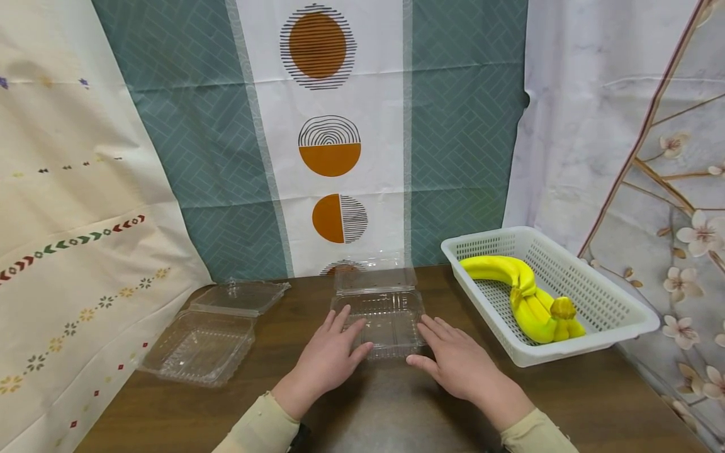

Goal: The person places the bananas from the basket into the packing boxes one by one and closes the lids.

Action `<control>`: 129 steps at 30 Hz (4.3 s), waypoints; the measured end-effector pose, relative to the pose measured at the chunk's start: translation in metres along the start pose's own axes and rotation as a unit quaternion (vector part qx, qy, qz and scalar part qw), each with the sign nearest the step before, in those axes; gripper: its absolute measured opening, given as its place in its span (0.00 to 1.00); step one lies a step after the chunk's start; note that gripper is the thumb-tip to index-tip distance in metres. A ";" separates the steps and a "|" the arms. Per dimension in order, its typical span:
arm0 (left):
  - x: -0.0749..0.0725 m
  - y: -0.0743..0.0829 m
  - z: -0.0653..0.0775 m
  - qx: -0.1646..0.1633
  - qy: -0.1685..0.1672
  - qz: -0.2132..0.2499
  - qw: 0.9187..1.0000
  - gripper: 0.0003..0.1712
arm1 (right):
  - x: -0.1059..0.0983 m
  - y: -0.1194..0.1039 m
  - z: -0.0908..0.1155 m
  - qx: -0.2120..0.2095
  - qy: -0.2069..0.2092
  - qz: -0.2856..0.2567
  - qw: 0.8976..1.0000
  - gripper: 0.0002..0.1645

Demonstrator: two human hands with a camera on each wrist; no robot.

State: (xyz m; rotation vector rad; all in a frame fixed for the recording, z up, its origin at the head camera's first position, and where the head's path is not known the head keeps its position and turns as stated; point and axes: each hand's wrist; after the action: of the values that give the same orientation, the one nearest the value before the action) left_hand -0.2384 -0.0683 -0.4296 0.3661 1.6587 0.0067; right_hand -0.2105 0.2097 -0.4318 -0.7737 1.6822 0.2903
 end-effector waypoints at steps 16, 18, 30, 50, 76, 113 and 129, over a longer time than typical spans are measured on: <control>-0.001 -0.002 0.000 0.015 -0.004 0.029 0.999 0.32 | -0.002 -0.002 0.001 0.003 0.003 0.018 1.000 0.47; -0.001 -0.003 -0.001 0.015 -0.007 0.036 0.999 0.33 | -0.002 -0.001 0.001 0.003 0.004 0.019 1.000 0.47; 0.000 -0.015 -0.003 -0.003 -0.021 0.072 0.997 0.37 | -0.002 -0.001 0.002 0.006 0.012 0.021 1.000 0.46; 0.003 -0.025 -0.007 -0.039 -0.031 0.046 0.998 0.49 | 0.003 0.002 0.002 0.008 0.015 0.018 1.000 0.47; 0.003 -0.034 -0.004 -0.072 -0.046 0.062 0.994 0.61 | 0.003 0.002 0.000 0.007 0.011 0.024 1.000 0.47; 0.006 -0.036 -0.008 -0.066 -0.041 0.061 0.995 0.62 | -0.034 0.000 -0.010 0.002 0.061 0.069 0.996 0.52; 0.005 -0.036 -0.009 -0.064 -0.042 0.065 0.995 0.62 | -0.071 0.015 -0.012 0.006 0.065 0.131 0.989 0.52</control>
State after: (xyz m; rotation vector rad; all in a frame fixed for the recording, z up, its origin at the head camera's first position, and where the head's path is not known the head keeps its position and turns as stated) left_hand -0.2556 -0.0999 -0.4411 0.3706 1.5403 0.1914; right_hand -0.2237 0.2378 -0.3653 -0.5714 1.9102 0.4200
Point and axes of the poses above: each hand's wrist, its own z-axis away from the middle knuckle, its own x-axis out of the palm, y = z × x, and after that the axes turned 11 degrees about -x, right-handed
